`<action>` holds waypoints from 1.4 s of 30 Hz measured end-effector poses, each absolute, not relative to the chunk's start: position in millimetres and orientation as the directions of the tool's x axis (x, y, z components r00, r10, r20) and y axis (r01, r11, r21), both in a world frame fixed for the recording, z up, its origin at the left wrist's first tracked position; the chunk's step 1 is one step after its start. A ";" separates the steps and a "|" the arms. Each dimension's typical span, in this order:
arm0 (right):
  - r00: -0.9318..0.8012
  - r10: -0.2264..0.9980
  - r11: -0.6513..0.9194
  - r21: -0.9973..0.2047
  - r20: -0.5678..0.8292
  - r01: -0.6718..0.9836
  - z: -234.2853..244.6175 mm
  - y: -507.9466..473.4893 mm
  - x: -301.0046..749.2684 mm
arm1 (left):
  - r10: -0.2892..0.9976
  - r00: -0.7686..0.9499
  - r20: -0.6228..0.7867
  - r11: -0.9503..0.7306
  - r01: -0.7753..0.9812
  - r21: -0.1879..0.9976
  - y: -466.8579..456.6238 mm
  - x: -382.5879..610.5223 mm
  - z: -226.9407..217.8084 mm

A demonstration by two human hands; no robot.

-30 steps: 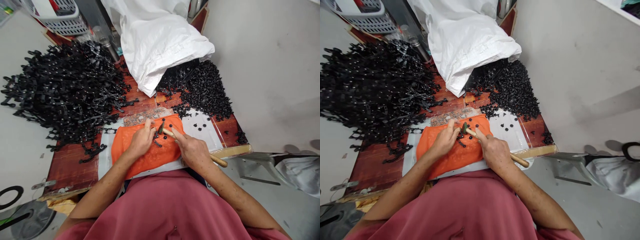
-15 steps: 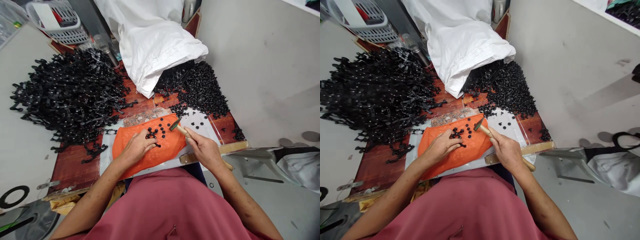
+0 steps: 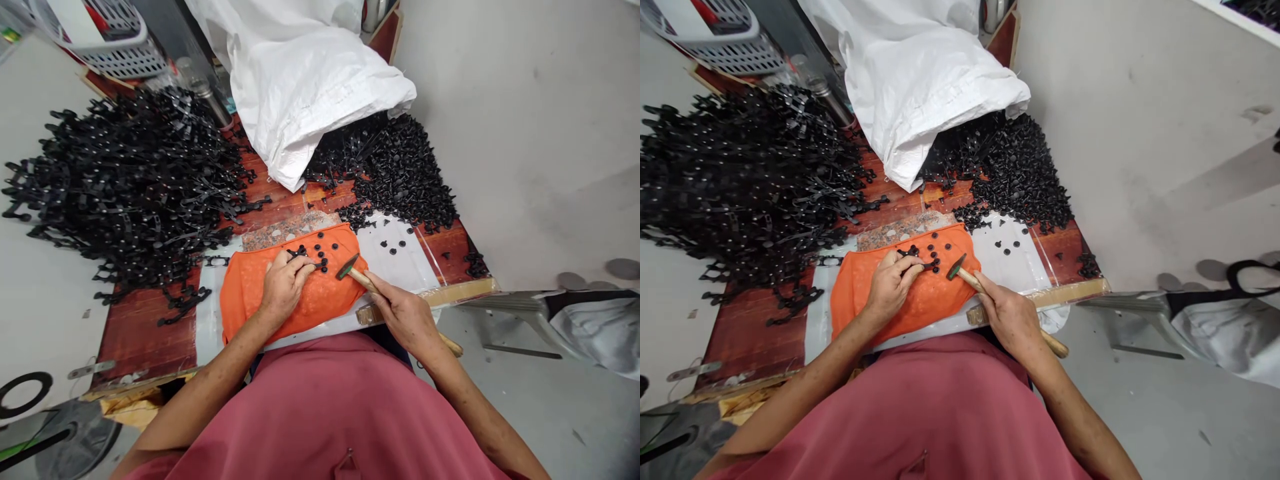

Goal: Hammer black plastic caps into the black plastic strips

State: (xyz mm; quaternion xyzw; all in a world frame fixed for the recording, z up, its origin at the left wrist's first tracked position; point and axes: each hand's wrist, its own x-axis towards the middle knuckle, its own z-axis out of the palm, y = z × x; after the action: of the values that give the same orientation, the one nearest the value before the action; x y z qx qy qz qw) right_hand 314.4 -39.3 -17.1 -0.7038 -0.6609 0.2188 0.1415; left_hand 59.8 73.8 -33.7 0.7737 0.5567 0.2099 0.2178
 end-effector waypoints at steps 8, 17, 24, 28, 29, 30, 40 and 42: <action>0.043 0.995 -0.085 -0.498 -0.095 0.863 -20.1 -39.6 313.8 | 0.950 0.302 0.087 -0.301 0.796 0.525 70.3 59.2 -37.3; 0.047 0.995 -0.085 -0.492 -0.089 0.866 -17.5 -39.0 313.2 | 0.957 0.276 0.094 -0.277 0.761 0.587 70.3 57.1 -40.8; 0.057 0.991 -0.111 -0.501 -0.123 0.858 -18.3 -39.7 312.1 | 0.950 0.297 0.101 -0.303 0.788 0.535 69.0 57.6 -40.9; 0.032 0.994 -0.077 -0.471 -0.103 0.879 -15.8 -39.2 314.0 | 0.947 0.291 0.136 -0.317 0.782 0.537 67.6 57.2 -42.3; 0.022 0.996 -0.056 -0.449 -0.082 0.892 -13.1 -38.6 314.7 | 0.945 0.291 0.146 -0.324 0.785 0.529 67.2 57.1 -42.5; 0.014 0.998 -0.036 -0.425 -0.054 0.904 -9.4 -37.7 315.3 | 0.943 0.294 0.156 -0.332 0.790 0.515 66.7 57.1 -42.6; -0.095 0.994 0.104 -0.251 0.045 0.962 12.5 -21.3 294.4 | 0.934 0.307 0.184 -0.357 0.838 0.412 63.0 59.0 -40.1; -0.100 0.995 0.099 -0.216 0.009 0.971 9.8 -20.0 293.3 | 0.932 0.310 0.189 -0.362 0.837 0.410 62.6 58.4 -41.7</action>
State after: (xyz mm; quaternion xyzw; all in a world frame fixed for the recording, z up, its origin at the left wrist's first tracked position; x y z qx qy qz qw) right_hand 293.3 -20.0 9.8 -0.6665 -0.7375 0.0779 0.0762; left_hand 58.4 62.6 -41.7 0.8007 0.5522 0.1998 0.1184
